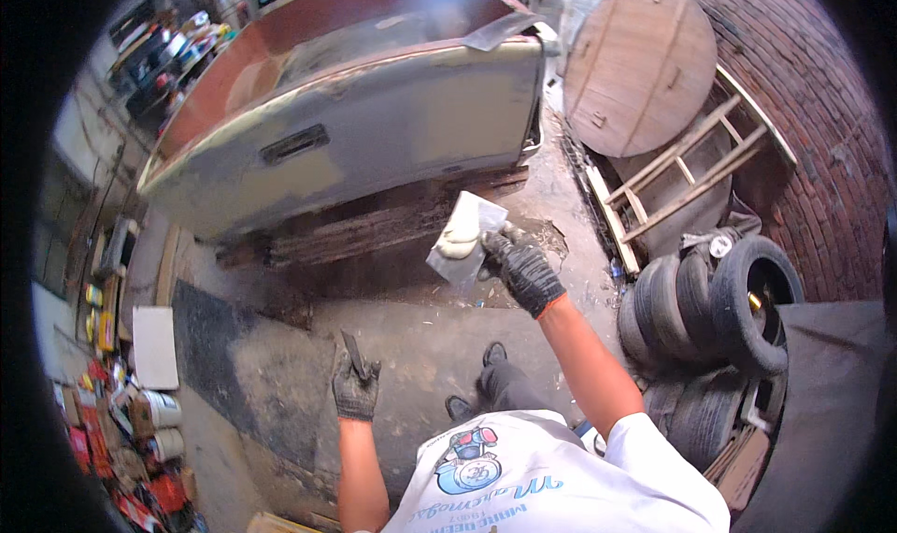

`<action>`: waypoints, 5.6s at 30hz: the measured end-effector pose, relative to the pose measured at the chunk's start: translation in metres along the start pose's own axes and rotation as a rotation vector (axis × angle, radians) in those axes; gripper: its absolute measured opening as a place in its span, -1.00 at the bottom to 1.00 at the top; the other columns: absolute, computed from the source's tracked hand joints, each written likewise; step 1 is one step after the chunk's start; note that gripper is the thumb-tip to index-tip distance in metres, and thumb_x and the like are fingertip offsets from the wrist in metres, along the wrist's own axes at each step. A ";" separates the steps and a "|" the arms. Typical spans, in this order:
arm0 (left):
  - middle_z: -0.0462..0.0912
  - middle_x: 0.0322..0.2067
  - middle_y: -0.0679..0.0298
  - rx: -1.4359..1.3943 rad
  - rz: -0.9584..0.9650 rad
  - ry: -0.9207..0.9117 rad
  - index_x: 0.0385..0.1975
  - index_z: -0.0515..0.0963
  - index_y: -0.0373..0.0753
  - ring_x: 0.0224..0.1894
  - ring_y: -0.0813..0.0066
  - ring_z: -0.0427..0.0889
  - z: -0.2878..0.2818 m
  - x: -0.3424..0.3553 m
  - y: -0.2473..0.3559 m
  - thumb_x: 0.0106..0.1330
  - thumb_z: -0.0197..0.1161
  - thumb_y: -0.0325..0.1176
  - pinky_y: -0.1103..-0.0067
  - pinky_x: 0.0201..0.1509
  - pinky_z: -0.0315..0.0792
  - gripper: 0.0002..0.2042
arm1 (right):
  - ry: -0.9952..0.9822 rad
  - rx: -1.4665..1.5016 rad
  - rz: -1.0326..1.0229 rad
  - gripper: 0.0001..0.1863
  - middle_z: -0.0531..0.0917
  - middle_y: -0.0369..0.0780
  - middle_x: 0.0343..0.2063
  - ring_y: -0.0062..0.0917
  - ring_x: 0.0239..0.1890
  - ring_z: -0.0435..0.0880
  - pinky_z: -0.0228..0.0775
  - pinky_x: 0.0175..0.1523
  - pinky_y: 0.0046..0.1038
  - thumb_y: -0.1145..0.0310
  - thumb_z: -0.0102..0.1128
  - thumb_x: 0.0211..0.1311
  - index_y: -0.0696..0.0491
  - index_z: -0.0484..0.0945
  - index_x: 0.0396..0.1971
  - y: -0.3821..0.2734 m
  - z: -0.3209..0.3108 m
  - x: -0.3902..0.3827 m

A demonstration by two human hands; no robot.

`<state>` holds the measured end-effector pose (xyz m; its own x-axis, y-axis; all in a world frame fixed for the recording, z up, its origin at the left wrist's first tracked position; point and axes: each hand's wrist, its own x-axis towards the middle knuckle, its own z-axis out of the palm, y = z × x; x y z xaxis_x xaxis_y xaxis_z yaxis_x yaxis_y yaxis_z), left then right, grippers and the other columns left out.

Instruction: The person applies a thick paste-like body filler to a car door using a metal spreader. They repeatedly scoop filler onto the spreader and smooth it over the door surface, working along the edges and flat areas.

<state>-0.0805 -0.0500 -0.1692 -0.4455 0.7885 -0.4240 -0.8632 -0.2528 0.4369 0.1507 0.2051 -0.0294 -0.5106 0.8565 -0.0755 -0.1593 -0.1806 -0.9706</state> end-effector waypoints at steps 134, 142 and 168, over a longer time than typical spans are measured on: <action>0.58 -0.29 0.39 1.476 -0.692 0.072 -0.30 0.60 -0.16 -0.22 0.52 0.49 0.086 0.453 0.137 0.37 0.12 -0.24 0.52 -0.06 0.41 -0.83 | 1.371 -0.167 0.237 -0.68 0.62 0.09 -0.35 -0.03 -0.24 0.61 0.43 -0.10 -0.17 0.19 0.05 0.23 0.16 0.62 -0.32 0.183 -0.147 0.416; 0.59 -0.25 0.38 1.403 -0.719 0.014 -0.25 0.60 -0.18 -0.22 0.52 0.50 0.083 0.460 0.124 0.38 0.12 -0.21 0.52 -0.06 0.41 -0.80 | 1.452 -0.338 -0.047 -0.75 0.61 0.08 -0.44 -0.08 -0.34 0.62 0.46 -0.21 -0.19 0.29 0.07 0.18 0.19 0.58 -0.38 0.059 -0.116 0.411; 0.61 -0.28 0.34 1.373 -0.698 0.073 -0.26 0.59 -0.18 -0.24 0.45 0.54 0.087 0.444 0.134 0.32 0.18 -0.26 0.48 -0.04 0.45 -0.84 | 1.419 -0.077 0.206 -0.60 0.61 0.10 -0.27 -0.03 -0.14 0.59 0.39 -0.04 -0.20 0.11 -0.02 0.30 0.17 0.60 -0.26 0.226 -0.131 0.383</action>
<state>-0.3738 0.3150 -0.2301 -0.1046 0.4883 -0.8664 -0.0400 0.8684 0.4942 0.0295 0.5556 -0.3070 0.7478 0.5765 -0.3293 -0.1192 -0.3714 -0.9208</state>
